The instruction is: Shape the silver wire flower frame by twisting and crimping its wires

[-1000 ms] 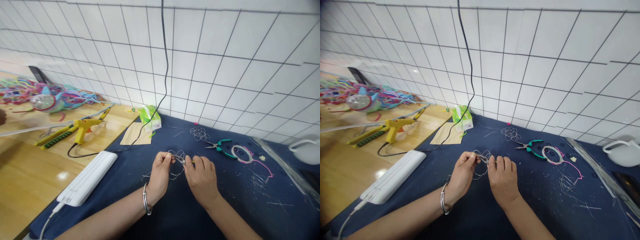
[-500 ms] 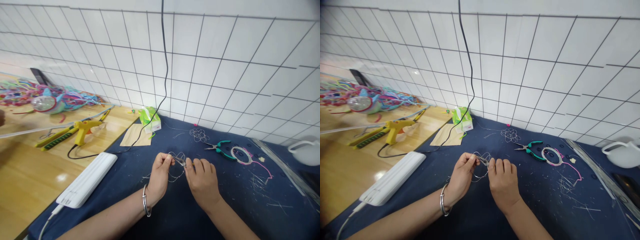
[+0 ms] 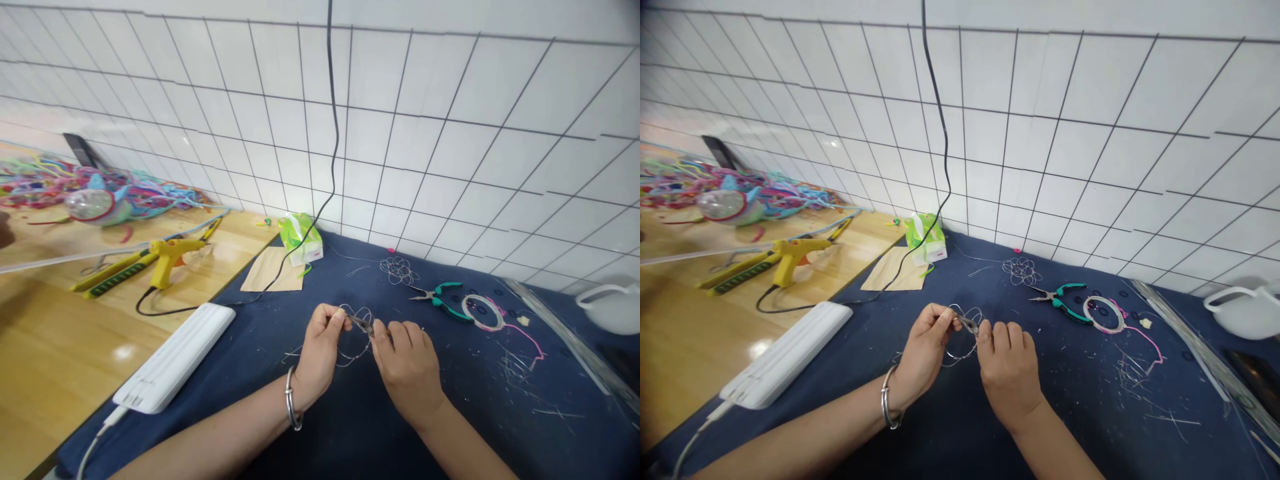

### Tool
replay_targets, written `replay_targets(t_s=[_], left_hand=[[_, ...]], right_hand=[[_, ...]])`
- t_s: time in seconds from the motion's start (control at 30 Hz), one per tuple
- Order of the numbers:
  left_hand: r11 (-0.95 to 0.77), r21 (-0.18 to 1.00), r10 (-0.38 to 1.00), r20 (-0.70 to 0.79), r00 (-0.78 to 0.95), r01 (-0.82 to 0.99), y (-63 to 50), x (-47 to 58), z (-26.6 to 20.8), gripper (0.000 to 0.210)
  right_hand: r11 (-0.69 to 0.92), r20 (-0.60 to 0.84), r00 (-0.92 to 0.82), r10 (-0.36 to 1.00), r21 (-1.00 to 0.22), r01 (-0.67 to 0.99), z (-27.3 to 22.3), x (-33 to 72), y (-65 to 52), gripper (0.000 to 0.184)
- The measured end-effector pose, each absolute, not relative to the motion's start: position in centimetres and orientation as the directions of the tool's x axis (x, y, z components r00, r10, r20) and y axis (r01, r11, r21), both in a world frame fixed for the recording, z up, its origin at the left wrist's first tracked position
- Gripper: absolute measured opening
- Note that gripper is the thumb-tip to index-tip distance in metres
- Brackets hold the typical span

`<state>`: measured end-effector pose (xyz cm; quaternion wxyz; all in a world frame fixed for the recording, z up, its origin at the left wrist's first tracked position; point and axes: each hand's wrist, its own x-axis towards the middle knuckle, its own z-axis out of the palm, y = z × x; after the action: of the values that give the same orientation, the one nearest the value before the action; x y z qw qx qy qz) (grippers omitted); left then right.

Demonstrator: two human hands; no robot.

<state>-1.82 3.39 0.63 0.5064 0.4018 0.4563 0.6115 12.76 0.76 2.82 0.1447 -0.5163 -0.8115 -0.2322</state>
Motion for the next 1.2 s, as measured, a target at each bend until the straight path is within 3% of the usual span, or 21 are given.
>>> replay_targets(t_s=[0.4,0.87,1.2], left_hand=[[-0.060,0.977,0.995,0.075,0.063,-0.207,3.9,-2.3,0.9,0.013],[-0.022,0.986,0.991,0.043,0.124,-0.167,4.6,-2.8,1.0,0.007],[-0.076,0.989,0.994,0.085,0.063,-0.124,4.5,-3.1,1.2,0.020]], right_hand=[[0.351,0.468,-0.330,0.819,0.046,0.935,2.9,14.5,1.3,0.025],[0.415,0.449,-0.278,0.849,-0.244,0.876,1.8,14.9,2.0,0.018],[0.449,0.471,-0.323,0.821,-0.182,0.875,1.9,14.8,2.0,0.018]])
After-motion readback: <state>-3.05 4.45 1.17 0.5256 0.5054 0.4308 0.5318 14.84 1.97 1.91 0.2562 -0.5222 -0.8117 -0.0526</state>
